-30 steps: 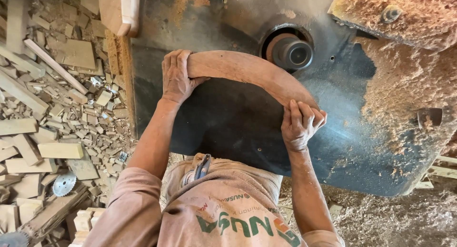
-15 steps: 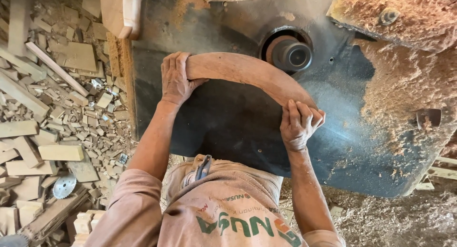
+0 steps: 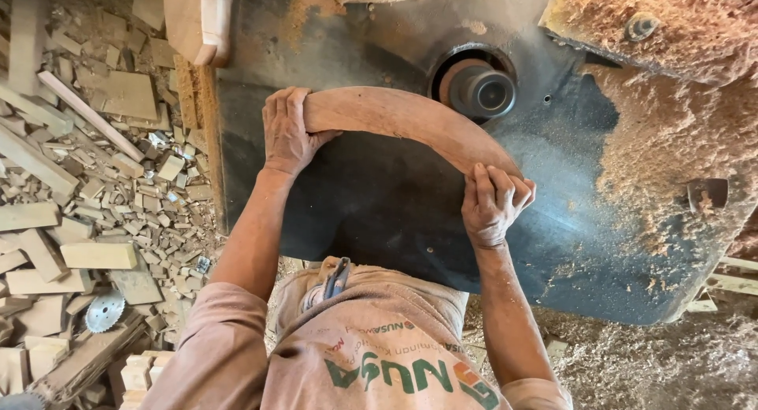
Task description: The person holds a curved wooden piece against a spinning lathe spindle, repeatedly pressing and rotating it to shape the surface. The person flips the piece to work different sides and continues the shaping process throughout the clip.
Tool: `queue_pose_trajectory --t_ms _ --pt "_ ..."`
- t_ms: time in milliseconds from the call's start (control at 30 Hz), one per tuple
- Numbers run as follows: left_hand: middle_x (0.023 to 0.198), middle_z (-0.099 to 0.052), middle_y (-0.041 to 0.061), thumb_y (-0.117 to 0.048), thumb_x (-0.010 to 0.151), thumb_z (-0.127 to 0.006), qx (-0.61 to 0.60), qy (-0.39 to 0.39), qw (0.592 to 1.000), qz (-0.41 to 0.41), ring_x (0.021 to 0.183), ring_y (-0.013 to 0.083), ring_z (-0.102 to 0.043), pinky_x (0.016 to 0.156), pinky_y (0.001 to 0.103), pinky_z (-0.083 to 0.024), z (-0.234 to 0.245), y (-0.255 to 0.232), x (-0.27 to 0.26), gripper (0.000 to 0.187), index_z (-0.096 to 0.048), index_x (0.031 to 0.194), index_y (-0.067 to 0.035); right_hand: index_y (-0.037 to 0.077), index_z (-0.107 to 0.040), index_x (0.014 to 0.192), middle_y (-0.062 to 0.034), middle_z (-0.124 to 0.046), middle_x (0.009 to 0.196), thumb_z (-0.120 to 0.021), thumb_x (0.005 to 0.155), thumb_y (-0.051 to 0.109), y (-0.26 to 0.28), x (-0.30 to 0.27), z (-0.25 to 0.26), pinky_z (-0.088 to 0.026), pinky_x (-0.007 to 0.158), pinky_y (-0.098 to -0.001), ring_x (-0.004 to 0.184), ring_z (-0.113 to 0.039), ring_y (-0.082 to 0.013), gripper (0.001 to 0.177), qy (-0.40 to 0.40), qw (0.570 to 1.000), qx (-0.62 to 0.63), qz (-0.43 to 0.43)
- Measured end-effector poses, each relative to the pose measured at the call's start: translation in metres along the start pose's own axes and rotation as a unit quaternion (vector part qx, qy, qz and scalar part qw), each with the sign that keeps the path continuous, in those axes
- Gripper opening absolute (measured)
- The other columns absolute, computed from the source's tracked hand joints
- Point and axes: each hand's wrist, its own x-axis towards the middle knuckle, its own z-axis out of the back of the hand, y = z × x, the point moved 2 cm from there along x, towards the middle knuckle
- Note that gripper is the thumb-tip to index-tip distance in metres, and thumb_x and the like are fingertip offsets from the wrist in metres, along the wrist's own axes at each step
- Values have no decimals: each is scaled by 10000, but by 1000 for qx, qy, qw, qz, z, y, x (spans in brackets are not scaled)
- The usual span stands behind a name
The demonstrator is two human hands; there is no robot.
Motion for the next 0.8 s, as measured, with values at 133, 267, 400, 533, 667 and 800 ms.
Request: queue_pose_trajectory --t_ms 133,267,400,533,667,800 --pt "1185 -547 80 -688 731 -871 0 -4 1000 1 1179 323 -531 980 477 -438 0 1 -1 854 -524 1284 -137 130 -812 1103 -43 -676 1066 -810 961 218 1 2 -1 -438 938 -479 920 -580 -258 168 -1 1000 -5 -2" --pt "1194 -550 74 -709 738 -852 0 -2 1000 3 1188 310 -536 998 466 -437 2 1 -1 856 -521 1285 -140 130 -806 1118 -42 -668 1074 -796 967 220 3 6 0 -437 942 -473 931 -584 -256 176 7 1000 -9 1" --pt "1186 -549 74 -721 728 -852 2 -6 1000 1 1179 307 -545 1012 446 -436 3 1 -1 868 -524 1282 -139 115 -799 1119 -48 -663 1081 -783 979 220 7 12 1 -447 914 -467 930 -583 -263 176 11 1000 -1 -2" --pt "1184 -550 84 -706 722 -867 2 -13 1000 -4 1176 317 -550 1018 448 -433 4 2 -1 871 -527 1284 -134 124 -805 1118 -44 -664 1074 -786 972 224 4 6 -3 -449 911 -466 921 -580 -259 178 6 1000 3 5" --pt "1182 -553 88 -680 737 -878 -5 -16 1000 -3 1169 321 -555 1025 441 -433 6 2 -1 854 -532 1286 -124 130 -809 1115 -43 -668 1077 -819 945 214 4 6 -3 -447 928 -467 932 -582 -266 190 12 1000 6 2" --pt "1197 -542 82 -684 728 -881 -8 -4 1000 9 1182 317 -542 1033 449 -434 5 7 -3 868 -527 1295 -130 131 -804 1115 -38 -670 1084 -810 955 227 5 7 -5 -445 945 -465 944 -583 -258 187 12 1000 1 1"
